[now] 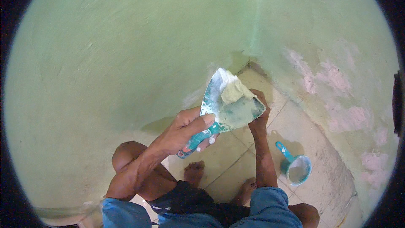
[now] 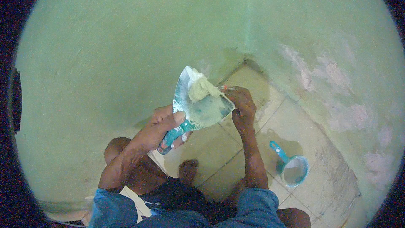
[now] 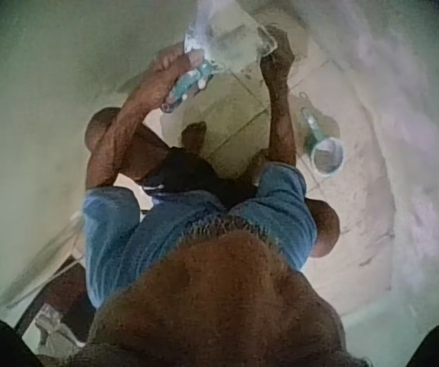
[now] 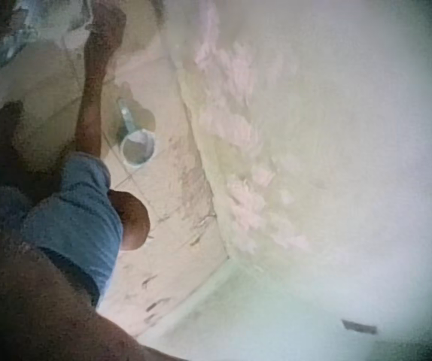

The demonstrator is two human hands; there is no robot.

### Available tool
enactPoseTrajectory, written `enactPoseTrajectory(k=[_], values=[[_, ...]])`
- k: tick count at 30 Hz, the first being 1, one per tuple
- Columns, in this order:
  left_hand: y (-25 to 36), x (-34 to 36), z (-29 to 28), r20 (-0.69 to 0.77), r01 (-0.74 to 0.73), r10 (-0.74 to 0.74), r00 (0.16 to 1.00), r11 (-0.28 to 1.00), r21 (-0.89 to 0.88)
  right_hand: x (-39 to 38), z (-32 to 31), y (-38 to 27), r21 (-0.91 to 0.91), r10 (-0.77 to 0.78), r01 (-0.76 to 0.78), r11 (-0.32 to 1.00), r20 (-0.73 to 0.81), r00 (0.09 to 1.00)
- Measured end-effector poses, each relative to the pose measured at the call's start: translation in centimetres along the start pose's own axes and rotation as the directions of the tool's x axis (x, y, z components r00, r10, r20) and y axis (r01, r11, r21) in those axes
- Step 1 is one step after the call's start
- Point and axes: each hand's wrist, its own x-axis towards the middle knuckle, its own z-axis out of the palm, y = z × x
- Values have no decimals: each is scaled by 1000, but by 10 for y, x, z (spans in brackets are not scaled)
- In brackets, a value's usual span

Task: The person applies a patching compound to a wall using a putty knife and then smooths it over with another flat tool.

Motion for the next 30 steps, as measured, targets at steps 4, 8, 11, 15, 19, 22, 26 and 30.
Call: enactPoseTrajectory(k=[4,8,11,15,19,22,26,30], values=[[-7,3,6,-81,35,-29,996,997,70,-3,-17,16,226,283,-260,939,-74,956],[-3,1,-9,-43,110,-106,993,990,93,42,-29,-32,722,506,-488,490,220,834],[-1,6,-19,46,159,-168,985,975,155,56,-28,-24,665,436,-670,330,522,733],[-3,14,-14,77,105,-123,989,974,200,53,-8,-23,529,430,-802,279,677,597],[-19,21,-21,57,-49,30,998,921,385,40,-6,-6,612,511,-752,246,578,637],[-18,12,-27,-13,-33,44,999,881,472,41,-9,-12,497,638,-823,274,547,543],[-5,18,-23,2,-128,153,988,815,565,38,-19,36,462,648,-676,574,247,720],[-35,13,-9,28,117,-137,990,921,372,6,-35,39,604,614,-643,470,301,730]])
